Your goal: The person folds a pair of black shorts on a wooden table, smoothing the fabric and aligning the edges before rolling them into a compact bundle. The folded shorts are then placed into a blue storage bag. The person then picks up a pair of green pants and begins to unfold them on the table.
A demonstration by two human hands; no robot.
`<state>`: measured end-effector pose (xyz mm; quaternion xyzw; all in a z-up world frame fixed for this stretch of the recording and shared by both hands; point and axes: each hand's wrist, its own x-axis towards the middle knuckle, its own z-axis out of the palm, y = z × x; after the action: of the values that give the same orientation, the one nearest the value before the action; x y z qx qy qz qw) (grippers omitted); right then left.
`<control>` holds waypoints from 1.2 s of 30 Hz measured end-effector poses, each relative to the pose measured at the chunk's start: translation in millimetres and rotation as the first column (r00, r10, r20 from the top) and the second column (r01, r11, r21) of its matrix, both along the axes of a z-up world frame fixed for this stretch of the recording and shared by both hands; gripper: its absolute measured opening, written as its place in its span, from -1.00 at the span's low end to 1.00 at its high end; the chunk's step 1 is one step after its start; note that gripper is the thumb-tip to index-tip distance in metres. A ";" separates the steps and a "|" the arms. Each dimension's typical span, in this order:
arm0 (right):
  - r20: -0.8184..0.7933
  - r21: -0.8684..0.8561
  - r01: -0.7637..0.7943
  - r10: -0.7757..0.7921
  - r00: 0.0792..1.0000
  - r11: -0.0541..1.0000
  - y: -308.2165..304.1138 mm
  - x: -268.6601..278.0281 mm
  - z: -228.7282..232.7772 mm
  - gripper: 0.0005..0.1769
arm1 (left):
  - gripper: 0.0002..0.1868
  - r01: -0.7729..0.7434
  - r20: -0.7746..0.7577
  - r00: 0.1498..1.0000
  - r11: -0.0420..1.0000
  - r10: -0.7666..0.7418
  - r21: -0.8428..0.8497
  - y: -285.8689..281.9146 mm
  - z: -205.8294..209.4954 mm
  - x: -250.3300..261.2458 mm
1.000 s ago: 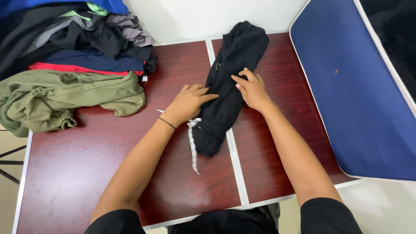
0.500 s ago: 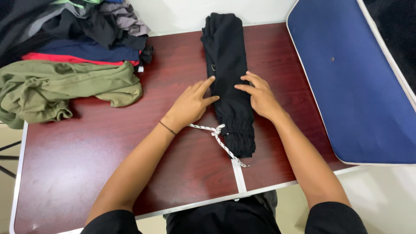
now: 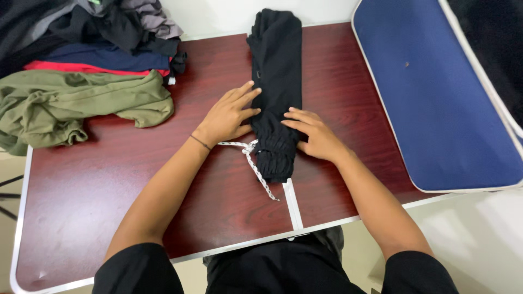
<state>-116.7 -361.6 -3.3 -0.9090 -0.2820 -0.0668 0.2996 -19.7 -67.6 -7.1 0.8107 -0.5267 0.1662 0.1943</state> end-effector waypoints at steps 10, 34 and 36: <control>0.040 0.173 0.028 -0.035 0.999 0.985 -4.2 4.4 -20.7 -0.48 | -0.32 -0.009 -0.248 0.969 0.998 -0.006 -0.060 1.5 4.1 -19.0; -0.612 0.637 0.629 -0.202 0.764 0.446 31.3 54.5 -23.1 -0.41 | -0.77 -0.496 -0.502 0.795 0.842 0.341 -0.213 -67.3 12.5 2.7; -0.584 0.641 0.612 -0.224 0.780 0.463 29.1 53.4 -21.5 -0.41 | -0.80 -0.460 -0.468 0.839 0.823 0.278 -0.334 -68.7 14.1 2.0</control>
<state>-63.2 -332.5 -24.8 -0.7027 0.0905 -0.0634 0.7029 -17.7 -136.3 7.0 0.8511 -0.2544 0.1450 0.4358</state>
